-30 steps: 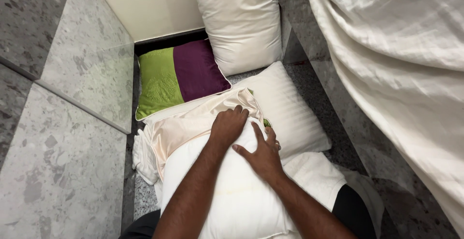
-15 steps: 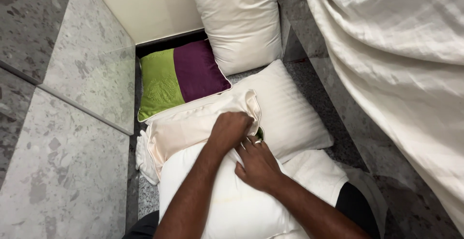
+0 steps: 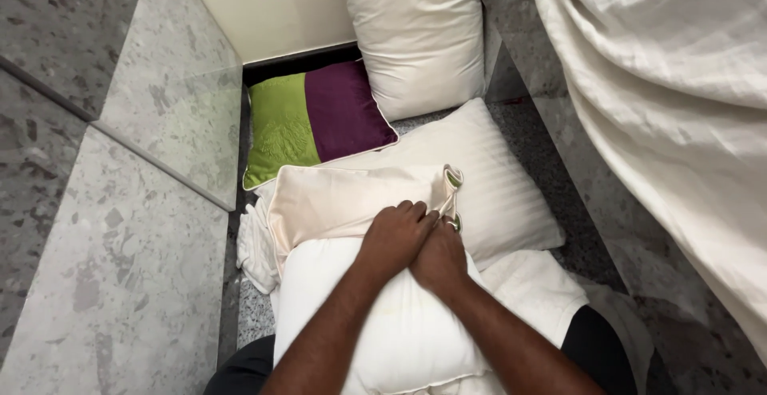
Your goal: The person inserts a white pillow into a cream-colored pillowcase, smoothing the fabric and zipping the closure. They then handle a second pillow with a purple and green patterned cover, adjusting its position on the floor.
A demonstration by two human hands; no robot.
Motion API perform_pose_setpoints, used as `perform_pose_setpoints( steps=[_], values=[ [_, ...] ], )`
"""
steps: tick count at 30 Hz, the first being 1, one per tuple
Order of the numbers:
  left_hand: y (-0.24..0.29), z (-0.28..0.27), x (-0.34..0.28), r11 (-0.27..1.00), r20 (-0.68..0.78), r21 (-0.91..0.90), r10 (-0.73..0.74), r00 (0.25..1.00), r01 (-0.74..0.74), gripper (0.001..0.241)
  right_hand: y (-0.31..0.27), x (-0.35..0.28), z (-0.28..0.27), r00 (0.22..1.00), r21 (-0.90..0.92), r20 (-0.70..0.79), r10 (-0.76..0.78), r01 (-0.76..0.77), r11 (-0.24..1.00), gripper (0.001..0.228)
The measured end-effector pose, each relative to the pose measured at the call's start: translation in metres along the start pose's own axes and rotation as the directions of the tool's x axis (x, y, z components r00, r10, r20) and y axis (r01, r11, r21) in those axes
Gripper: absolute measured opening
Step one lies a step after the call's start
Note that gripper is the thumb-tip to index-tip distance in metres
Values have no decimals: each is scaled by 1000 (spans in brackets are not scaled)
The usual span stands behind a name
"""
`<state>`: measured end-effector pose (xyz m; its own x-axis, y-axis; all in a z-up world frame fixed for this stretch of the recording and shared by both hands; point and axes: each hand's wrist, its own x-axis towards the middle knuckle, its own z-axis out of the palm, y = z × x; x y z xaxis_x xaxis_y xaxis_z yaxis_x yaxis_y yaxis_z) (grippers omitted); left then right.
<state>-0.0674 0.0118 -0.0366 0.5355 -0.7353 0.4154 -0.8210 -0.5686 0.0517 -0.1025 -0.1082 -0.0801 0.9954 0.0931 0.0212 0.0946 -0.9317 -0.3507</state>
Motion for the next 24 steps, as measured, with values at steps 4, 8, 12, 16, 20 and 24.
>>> perform_pose_setpoints(
  steps=[4,8,12,16,20,24],
  values=[
    [-21,-23,-27,999,-36,-44,23,999,-25,32,1,0,-5,994,13,80,77,-78,997,45],
    [-49,-29,-61,996,-47,44,-81,996,83,28,-6,-4,-9,993,47,45,113,-115,992,55],
    [-67,-20,-87,908,-118,136,-382,917,396,29,-10,-6,-9,991,93,-16,135,-133,987,56],
    [-84,-28,-107,737,-245,282,-564,789,614,37,-2,-5,-1,991,96,-59,124,-118,988,59],
    [-81,-45,-123,388,-192,-12,-905,379,921,60,-6,-4,-8,989,120,-76,126,-116,986,59],
    [-101,19,-166,-7,175,-389,-982,66,921,69,-7,-6,-11,985,108,-40,167,-162,981,61]
  ],
)
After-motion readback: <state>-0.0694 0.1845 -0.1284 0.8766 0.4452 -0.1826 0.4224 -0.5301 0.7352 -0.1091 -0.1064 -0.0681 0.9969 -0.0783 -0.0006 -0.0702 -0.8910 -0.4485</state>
